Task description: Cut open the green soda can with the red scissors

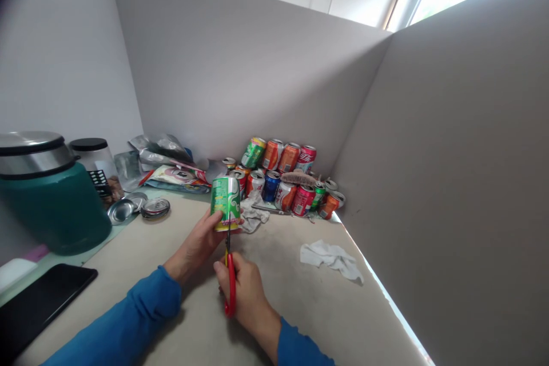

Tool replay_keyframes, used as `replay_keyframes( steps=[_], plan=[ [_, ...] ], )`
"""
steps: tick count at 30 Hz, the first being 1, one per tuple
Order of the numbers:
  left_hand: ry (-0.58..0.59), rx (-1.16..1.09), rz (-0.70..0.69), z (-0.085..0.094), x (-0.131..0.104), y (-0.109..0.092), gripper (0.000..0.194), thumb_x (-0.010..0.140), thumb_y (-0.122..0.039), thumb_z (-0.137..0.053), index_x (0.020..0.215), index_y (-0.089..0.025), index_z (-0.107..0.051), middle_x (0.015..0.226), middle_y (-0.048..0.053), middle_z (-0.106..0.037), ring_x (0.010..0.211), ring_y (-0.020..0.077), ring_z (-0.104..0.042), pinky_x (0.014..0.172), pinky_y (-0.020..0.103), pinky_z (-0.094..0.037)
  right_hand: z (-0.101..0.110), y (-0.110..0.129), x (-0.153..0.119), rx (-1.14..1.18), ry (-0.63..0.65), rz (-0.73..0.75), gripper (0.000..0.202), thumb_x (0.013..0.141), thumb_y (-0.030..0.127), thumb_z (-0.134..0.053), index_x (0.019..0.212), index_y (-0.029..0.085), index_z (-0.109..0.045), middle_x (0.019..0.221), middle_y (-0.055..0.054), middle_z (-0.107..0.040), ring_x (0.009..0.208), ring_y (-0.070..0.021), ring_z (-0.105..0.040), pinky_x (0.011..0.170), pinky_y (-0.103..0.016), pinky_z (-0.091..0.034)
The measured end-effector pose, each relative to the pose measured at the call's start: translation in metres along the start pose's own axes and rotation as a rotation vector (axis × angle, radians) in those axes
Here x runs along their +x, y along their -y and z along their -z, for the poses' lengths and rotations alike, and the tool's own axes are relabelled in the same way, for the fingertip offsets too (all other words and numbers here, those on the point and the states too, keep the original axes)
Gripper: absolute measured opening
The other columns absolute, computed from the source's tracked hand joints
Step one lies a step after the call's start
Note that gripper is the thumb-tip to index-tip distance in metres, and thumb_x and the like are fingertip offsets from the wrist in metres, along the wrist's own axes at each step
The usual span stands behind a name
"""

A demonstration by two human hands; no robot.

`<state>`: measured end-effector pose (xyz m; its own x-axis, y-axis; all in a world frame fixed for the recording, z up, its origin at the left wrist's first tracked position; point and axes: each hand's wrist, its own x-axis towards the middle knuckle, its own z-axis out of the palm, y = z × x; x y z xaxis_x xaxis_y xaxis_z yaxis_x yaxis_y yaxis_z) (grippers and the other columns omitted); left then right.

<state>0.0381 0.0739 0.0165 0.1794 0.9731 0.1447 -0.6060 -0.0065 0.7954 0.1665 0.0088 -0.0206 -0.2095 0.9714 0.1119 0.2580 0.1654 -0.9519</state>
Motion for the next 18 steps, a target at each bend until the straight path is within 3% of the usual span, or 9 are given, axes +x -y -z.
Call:
replay_keyframes(
  steps=[4, 8, 18],
  plan=[
    [0.010, 0.016, -0.045, -0.002, 0.000, -0.010, 0.070, 0.077, -0.033, -0.076, 0.141, -0.024, -0.049, 0.116, 0.009, -0.070, 0.100, 0.0265, -0.068, 0.089, 0.037, -0.052, 0.001, 0.002, -0.001, -0.055, -0.003, 0.014, 0.036, 0.092, 0.050, -0.050, 0.073, 0.020, -0.053, 0.060, 0.000, -0.057, 0.055, -0.0143, -0.052, 0.055, -0.026, -0.039],
    [0.007, 0.024, -0.053, -0.004, 0.000, -0.011, 0.071, 0.076, -0.032, -0.077, 0.141, -0.025, -0.049, 0.115, 0.009, -0.071, 0.101, 0.0265, -0.068, 0.090, 0.037, -0.052, 0.001, 0.004, 0.000, -0.074, 0.002, 0.027, 0.038, 0.093, 0.051, -0.048, 0.072, 0.020, -0.052, 0.060, 0.000, -0.057, 0.055, -0.0143, -0.053, 0.056, -0.026, -0.040],
    [-0.013, 0.046, 0.091, 0.001, 0.002, 0.006, 0.048, 0.083, -0.046, -0.068, 0.121, -0.018, -0.061, 0.103, 0.011, -0.072, 0.090, 0.0253, -0.071, 0.076, 0.035, -0.056, 0.000, 0.009, -0.001, -0.001, -0.037, -0.048, 0.040, 0.088, 0.058, -0.052, 0.072, 0.021, -0.051, 0.052, 0.004, -0.052, 0.047, -0.0127, -0.050, 0.049, -0.024, -0.038]
  ],
)
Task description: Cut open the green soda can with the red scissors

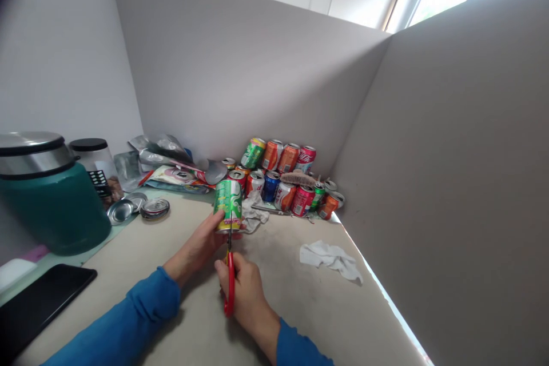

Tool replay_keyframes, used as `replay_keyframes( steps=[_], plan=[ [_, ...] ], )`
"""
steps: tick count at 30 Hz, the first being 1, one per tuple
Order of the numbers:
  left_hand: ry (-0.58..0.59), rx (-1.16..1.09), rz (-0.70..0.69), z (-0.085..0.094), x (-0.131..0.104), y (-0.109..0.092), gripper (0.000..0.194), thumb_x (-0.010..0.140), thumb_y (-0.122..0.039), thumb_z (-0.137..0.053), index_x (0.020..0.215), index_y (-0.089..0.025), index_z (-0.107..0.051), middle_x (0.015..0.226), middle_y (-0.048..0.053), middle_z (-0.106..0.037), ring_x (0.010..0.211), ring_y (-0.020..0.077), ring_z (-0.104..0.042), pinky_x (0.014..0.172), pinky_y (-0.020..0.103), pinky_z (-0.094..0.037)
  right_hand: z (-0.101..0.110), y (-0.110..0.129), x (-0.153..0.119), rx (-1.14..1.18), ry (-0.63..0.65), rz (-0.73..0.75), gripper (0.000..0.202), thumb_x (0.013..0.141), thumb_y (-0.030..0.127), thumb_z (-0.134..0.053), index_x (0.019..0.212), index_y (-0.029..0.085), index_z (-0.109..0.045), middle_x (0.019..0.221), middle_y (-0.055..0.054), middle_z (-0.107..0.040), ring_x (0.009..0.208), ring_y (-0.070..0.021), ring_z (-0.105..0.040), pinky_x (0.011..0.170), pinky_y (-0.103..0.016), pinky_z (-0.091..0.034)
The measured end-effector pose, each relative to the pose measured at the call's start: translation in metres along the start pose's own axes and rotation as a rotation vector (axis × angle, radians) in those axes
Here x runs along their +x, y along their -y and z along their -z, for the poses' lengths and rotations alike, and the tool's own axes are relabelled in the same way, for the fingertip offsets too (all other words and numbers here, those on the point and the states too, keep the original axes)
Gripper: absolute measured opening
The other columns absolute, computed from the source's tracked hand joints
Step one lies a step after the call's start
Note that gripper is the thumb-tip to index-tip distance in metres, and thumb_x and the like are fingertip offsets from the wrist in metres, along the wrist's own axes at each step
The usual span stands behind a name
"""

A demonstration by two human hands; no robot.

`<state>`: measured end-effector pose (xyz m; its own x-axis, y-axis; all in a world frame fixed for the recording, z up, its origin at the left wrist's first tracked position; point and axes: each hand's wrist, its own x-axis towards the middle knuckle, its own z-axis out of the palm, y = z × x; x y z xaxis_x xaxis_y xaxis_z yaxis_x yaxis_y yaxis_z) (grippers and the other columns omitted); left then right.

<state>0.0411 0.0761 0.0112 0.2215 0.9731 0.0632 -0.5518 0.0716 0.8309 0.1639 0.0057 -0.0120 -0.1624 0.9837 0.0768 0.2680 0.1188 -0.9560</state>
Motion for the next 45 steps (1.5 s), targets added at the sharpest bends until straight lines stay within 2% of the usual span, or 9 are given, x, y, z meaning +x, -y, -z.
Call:
replay_keyframes(
  steps=[7, 12, 14, 17, 20, 23, 27, 36, 45],
  plan=[
    [-0.040, -0.068, 0.124, -0.008, -0.004, 0.000, 0.039, 0.085, -0.049, -0.065, 0.103, -0.015, -0.066, 0.094, 0.012, -0.074, 0.085, 0.0251, -0.073, 0.074, 0.033, -0.057, 0.000, -0.001, 0.000, 0.008, -0.002, 0.014, 0.035, 0.088, 0.052, -0.054, 0.073, 0.021, -0.049, 0.058, 0.002, -0.054, 0.050, -0.0127, -0.050, 0.049, -0.023, -0.038],
    [-0.059, -0.094, 0.178, -0.012, -0.005, 0.001, 0.040, 0.088, -0.049, -0.061, 0.099, -0.011, -0.067, 0.088, 0.013, -0.074, 0.076, 0.0221, -0.072, 0.075, 0.032, -0.057, 0.000, -0.003, 0.000, 0.005, -0.001, 0.003, 0.034, 0.090, 0.051, -0.051, 0.075, 0.021, -0.049, 0.057, 0.002, -0.054, 0.050, -0.0129, -0.051, 0.048, -0.023, -0.038],
    [-0.054, -0.083, 0.149, -0.011, -0.004, 0.001, 0.040, 0.087, -0.049, -0.062, 0.101, -0.012, -0.066, 0.089, 0.012, -0.074, 0.075, 0.0218, -0.071, 0.075, 0.033, -0.057, -0.001, -0.005, 0.001, -0.006, -0.004, 0.004, 0.034, 0.090, 0.051, -0.051, 0.074, 0.021, -0.049, 0.057, 0.001, -0.055, 0.050, -0.0126, -0.050, 0.048, -0.023, -0.037],
    [-0.045, -0.070, 0.032, -0.007, -0.002, 0.000, 0.039, 0.085, -0.044, -0.067, 0.110, -0.014, -0.064, 0.092, 0.010, -0.073, 0.080, 0.0225, -0.071, 0.076, 0.035, -0.057, -0.001, -0.008, 0.001, -0.005, -0.001, -0.001, 0.036, 0.091, 0.052, -0.049, 0.073, 0.021, -0.049, 0.055, 0.003, -0.053, 0.048, -0.0121, -0.049, 0.048, -0.023, -0.037],
    [-0.032, -0.050, -0.067, -0.005, -0.001, -0.004, 0.046, 0.083, -0.039, -0.070, 0.122, -0.017, -0.059, 0.101, 0.009, -0.072, 0.086, 0.0231, -0.070, 0.080, 0.036, -0.056, -0.002, -0.010, 0.001, -0.022, -0.007, 0.004, 0.037, 0.091, 0.052, -0.049, 0.071, 0.021, -0.048, 0.054, 0.004, -0.051, 0.048, -0.0120, -0.048, 0.048, -0.023, -0.036],
    [-0.013, -0.027, -0.123, -0.008, -0.003, -0.011, 0.057, 0.079, -0.037, -0.075, 0.130, -0.019, -0.055, 0.114, 0.010, -0.070, 0.093, 0.0241, -0.069, 0.085, 0.036, -0.054, -0.002, -0.012, 0.001, -0.068, -0.020, 0.028, 0.037, 0.090, 0.051, -0.049, 0.069, 0.021, -0.047, 0.055, 0.003, -0.051, 0.050, -0.0125, -0.048, 0.050, -0.024, -0.035],
    [-0.028, -0.025, -0.149, -0.012, -0.006, -0.017, 0.064, 0.073, -0.036, -0.079, 0.130, -0.020, -0.056, 0.113, 0.009, -0.071, 0.099, 0.0252, -0.068, 0.089, 0.036, -0.051, -0.001, -0.015, 0.002, -0.111, -0.031, 0.067, 0.036, 0.090, 0.050, -0.049, 0.069, 0.021, -0.048, 0.057, 0.001, -0.055, 0.054, -0.0141, -0.051, 0.052, -0.025, -0.036],
    [-0.043, -0.022, -0.068, -0.010, -0.001, -0.007, 0.055, 0.076, -0.044, -0.076, 0.120, -0.016, -0.060, 0.103, 0.010, -0.072, 0.084, 0.0243, -0.070, 0.075, 0.036, -0.055, -0.003, -0.011, 0.003, -0.060, -0.028, -0.001, 0.039, 0.090, 0.054, -0.049, 0.069, 0.022, -0.047, 0.054, 0.003, -0.052, 0.048, -0.0127, -0.048, 0.048, -0.024, -0.036],
    [-0.075, -0.096, 0.083, -0.012, -0.001, 0.001, 0.034, 0.083, -0.042, -0.070, 0.096, -0.011, -0.067, 0.087, 0.012, -0.074, 0.078, 0.0221, -0.071, 0.076, 0.032, -0.058, -0.002, -0.007, 0.002, -0.045, -0.015, 0.003, 0.036, 0.091, 0.052, -0.046, 0.073, 0.022, -0.047, 0.052, 0.003, -0.053, 0.046, -0.0125, -0.049, 0.046, -0.023, -0.036]
  ],
)
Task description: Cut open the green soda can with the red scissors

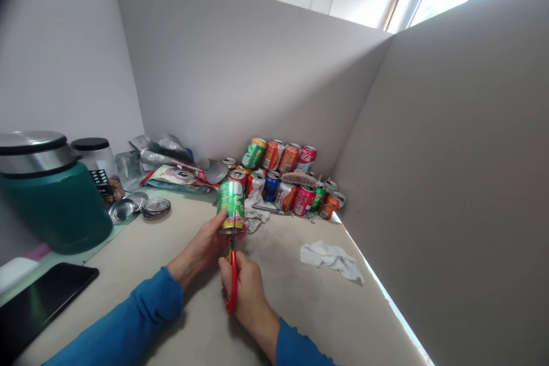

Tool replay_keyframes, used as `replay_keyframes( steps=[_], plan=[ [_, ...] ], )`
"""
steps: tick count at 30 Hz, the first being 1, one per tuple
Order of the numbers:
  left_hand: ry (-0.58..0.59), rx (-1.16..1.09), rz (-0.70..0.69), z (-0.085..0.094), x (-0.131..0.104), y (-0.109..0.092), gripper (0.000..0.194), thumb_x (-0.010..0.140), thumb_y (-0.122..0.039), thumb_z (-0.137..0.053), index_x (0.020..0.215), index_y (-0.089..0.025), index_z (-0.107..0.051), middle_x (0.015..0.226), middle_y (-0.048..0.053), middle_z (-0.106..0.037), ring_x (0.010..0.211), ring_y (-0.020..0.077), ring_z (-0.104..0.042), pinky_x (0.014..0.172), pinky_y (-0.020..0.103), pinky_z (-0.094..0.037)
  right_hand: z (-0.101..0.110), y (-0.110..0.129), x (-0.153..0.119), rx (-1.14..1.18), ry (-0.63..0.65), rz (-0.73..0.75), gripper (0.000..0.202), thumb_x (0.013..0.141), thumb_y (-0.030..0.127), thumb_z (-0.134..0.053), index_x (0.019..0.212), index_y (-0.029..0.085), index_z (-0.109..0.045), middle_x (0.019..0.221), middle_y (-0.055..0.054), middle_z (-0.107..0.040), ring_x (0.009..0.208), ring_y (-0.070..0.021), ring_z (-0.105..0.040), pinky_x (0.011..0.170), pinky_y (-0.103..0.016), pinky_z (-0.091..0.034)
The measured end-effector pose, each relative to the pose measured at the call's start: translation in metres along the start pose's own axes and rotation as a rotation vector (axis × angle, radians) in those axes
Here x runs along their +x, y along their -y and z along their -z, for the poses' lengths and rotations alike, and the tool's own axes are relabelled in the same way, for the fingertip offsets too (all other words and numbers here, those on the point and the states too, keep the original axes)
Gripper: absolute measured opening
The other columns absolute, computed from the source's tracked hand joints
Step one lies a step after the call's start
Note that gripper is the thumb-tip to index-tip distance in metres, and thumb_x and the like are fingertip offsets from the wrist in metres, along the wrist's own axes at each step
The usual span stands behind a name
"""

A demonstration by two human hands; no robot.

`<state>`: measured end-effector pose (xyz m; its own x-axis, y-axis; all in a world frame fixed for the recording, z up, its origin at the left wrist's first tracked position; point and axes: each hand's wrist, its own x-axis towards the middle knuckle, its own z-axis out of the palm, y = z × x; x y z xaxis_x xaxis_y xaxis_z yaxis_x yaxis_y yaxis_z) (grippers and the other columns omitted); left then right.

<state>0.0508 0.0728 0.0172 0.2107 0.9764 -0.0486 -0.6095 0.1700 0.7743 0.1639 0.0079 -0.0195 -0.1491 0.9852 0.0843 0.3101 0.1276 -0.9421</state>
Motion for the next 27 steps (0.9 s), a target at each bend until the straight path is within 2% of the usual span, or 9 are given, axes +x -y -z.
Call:
replay_keyframes(
  steps=[5, 8, 12, 18, 23, 27],
  plan=[
    [-0.014, -0.043, 0.108, 0.000, -0.001, 0.003, 0.033, 0.086, -0.044, -0.065, 0.095, -0.012, -0.067, 0.085, 0.011, -0.074, 0.076, 0.0221, -0.073, 0.072, 0.030, -0.058, -0.002, -0.003, -0.001, 0.015, -0.014, 0.026, 0.033, 0.092, 0.050, -0.046, 0.075, 0.021, -0.047, 0.055, 0.003, -0.053, 0.047, -0.0118, -0.049, 0.047, -0.022, -0.037],
    [-0.012, -0.034, 0.121, 0.001, -0.001, 0.004, 0.034, 0.085, -0.046, -0.066, 0.094, -0.013, -0.066, 0.083, 0.011, -0.073, 0.072, 0.0209, -0.072, 0.067, 0.029, -0.058, -0.002, -0.003, 0.000, 0.035, -0.010, 0.004, 0.032, 0.091, 0.051, -0.047, 0.077, 0.021, -0.048, 0.055, 0.004, -0.052, 0.045, -0.0120, -0.049, 0.046, -0.022, -0.037],
    [-0.006, 0.007, 0.034, 0.003, -0.001, 0.002, 0.036, 0.080, -0.046, -0.071, 0.095, -0.013, -0.066, 0.086, 0.009, -0.072, 0.069, 0.0187, -0.069, 0.068, 0.031, -0.058, -0.001, 0.003, 0.000, 0.027, 0.000, -0.033, 0.033, 0.089, 0.051, -0.047, 0.074, 0.022, -0.047, 0.052, 0.004, -0.051, 0.045, -0.0129, -0.049, 0.045, -0.023, -0.036],
    [0.047, 0.044, -0.113, 0.006, 0.001, -0.009, 0.043, 0.078, -0.041, -0.076, 0.110, -0.016, -0.066, 0.094, 0.008, -0.071, 0.080, 0.0207, -0.069, 0.078, 0.035, -0.057, 0.000, -0.001, 0.001, -0.043, -0.001, -0.032, 0.034, 0.089, 0.051, -0.046, 0.074, 0.021, -0.047, 0.056, 0.003, -0.050, 0.048, -0.0129, -0.047, 0.047, -0.024, -0.036],
    [0.105, 0.071, -0.162, 0.006, -0.002, -0.016, 0.050, 0.079, -0.038, -0.076, 0.122, -0.018, -0.063, 0.107, 0.010, -0.072, 0.090, 0.0233, -0.070, 0.088, 0.037, -0.053, -0.001, -0.010, 0.002, -0.073, -0.016, 0.006, 0.035, 0.090, 0.052, -0.049, 0.072, 0.022, -0.046, 0.056, 0.003, -0.049, 0.051, -0.0125, -0.046, 0.049, -0.023, -0.035],
    [0.140, 0.033, -0.165, 0.008, -0.003, -0.017, 0.052, 0.081, -0.038, -0.074, 0.128, -0.020, -0.061, 0.111, 0.010, -0.072, 0.097, 0.0259, -0.070, 0.092, 0.039, -0.051, 0.000, -0.007, 0.000, -0.096, -0.024, 0.018, 0.034, 0.090, 0.050, -0.049, 0.071, 0.022, -0.045, 0.056, 0.003, -0.049, 0.051, -0.0124, -0.046, 0.049, -0.024, -0.035]
  ],
)
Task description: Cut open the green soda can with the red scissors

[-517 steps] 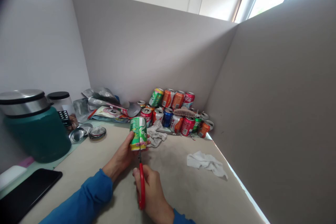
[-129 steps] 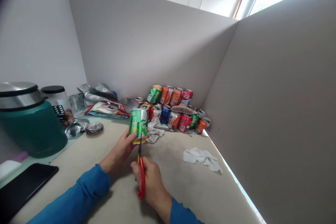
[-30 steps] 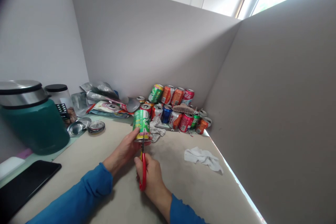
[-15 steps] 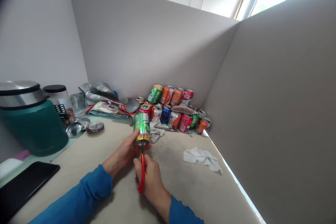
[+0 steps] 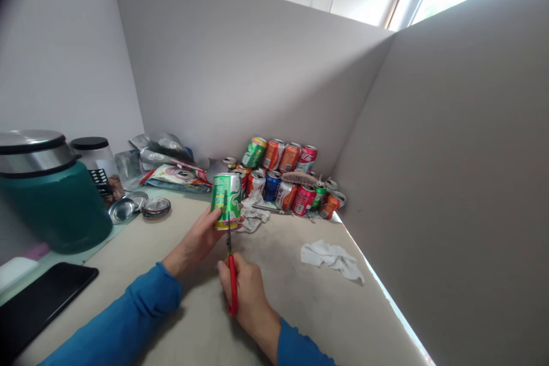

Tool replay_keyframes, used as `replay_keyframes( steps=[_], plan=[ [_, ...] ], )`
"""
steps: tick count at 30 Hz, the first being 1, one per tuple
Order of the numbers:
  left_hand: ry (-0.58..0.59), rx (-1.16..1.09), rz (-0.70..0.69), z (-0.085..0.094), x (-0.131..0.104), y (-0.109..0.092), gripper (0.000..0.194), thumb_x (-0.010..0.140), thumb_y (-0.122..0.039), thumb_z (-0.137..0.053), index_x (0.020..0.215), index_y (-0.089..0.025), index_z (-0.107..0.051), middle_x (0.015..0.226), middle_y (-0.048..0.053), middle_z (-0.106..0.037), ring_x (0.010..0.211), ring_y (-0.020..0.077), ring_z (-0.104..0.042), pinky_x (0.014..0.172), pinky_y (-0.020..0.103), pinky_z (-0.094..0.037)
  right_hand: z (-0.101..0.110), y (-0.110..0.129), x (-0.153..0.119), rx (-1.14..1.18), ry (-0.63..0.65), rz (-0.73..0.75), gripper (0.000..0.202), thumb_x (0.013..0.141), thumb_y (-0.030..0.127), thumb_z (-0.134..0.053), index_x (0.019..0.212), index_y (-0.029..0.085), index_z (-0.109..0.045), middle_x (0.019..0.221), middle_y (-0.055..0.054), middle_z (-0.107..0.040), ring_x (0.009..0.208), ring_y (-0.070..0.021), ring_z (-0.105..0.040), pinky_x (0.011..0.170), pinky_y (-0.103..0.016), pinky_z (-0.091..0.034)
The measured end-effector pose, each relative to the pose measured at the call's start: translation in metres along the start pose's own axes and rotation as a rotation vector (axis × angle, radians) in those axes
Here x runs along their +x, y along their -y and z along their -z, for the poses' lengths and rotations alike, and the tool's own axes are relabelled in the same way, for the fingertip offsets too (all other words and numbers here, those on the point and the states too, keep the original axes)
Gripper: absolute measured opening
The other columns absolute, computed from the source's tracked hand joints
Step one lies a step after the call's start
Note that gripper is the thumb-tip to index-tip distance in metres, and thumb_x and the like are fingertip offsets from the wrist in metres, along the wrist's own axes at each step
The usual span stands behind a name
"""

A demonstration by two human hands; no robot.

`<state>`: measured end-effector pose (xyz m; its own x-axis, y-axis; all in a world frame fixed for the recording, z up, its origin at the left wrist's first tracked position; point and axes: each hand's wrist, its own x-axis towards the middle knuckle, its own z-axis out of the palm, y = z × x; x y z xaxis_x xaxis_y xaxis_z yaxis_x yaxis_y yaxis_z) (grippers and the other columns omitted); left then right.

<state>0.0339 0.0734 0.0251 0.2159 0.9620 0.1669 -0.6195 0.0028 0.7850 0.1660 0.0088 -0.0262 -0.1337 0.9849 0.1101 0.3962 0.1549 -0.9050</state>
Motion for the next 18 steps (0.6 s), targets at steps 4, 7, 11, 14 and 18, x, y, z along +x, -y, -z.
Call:
replay_keyframes(
  steps=[4, 7, 11, 14, 18],
  plan=[
    [-0.020, 0.004, 0.034, 0.001, 0.002, 0.003, 0.045, 0.082, -0.039, -0.073, 0.121, -0.018, -0.064, 0.104, 0.010, -0.073, 0.091, 0.0250, -0.071, 0.087, 0.039, -0.054, 0.001, 0.004, 0.000, 0.014, 0.005, -0.016, 0.034, 0.091, 0.050, -0.049, 0.072, 0.021, -0.048, 0.056, 0.003, -0.050, 0.051, -0.0127, -0.047, 0.049, -0.024, -0.036],
    [-0.059, -0.011, 0.068, 0.000, 0.003, 0.007, 0.041, 0.082, -0.040, -0.072, 0.115, -0.016, -0.066, 0.095, 0.009, -0.073, 0.084, 0.0229, -0.071, 0.084, 0.038, -0.056, 0.001, 0.005, 0.000, 0.059, 0.016, -0.053, 0.035, 0.090, 0.052, -0.048, 0.075, 0.021, -0.051, 0.056, 0.003, -0.051, 0.049, -0.0126, -0.048, 0.047, -0.023, -0.035],
    [-0.115, -0.043, 0.132, -0.004, 0.002, 0.012, 0.034, 0.083, -0.039, -0.070, 0.105, -0.013, -0.068, 0.087, 0.009, -0.073, 0.077, 0.0204, -0.070, 0.080, 0.035, -0.058, 0.000, 0.006, 0.000, 0.125, 0.040, -0.091, 0.041, 0.088, 0.060, -0.048, 0.077, 0.020, -0.052, 0.052, 0.005, -0.048, 0.044, -0.0119, -0.045, 0.043, -0.023, -0.034],
    [-0.162, -0.069, 0.178, -0.006, 0.001, 0.014, 0.030, 0.085, -0.039, -0.068, 0.096, -0.012, -0.068, 0.084, 0.009, -0.072, 0.073, 0.0196, -0.070, 0.078, 0.034, -0.058, 0.000, 0.009, 0.000, 0.139, 0.038, -0.090, 0.044, 0.087, 0.063, -0.048, 0.078, 0.020, -0.051, 0.051, 0.005, -0.048, 0.043, -0.0117, -0.045, 0.042, -0.022, -0.035],
    [-0.185, -0.089, 0.234, -0.008, 0.000, 0.016, 0.032, 0.088, -0.042, -0.063, 0.092, -0.010, -0.068, 0.082, 0.010, -0.073, 0.070, 0.0202, -0.071, 0.076, 0.034, -0.059, 0.001, 0.010, 0.000, 0.155, 0.044, -0.076, 0.044, 0.087, 0.064, -0.049, 0.079, 0.020, -0.051, 0.051, 0.005, -0.049, 0.044, -0.0116, -0.046, 0.043, -0.022, -0.035]
  ],
)
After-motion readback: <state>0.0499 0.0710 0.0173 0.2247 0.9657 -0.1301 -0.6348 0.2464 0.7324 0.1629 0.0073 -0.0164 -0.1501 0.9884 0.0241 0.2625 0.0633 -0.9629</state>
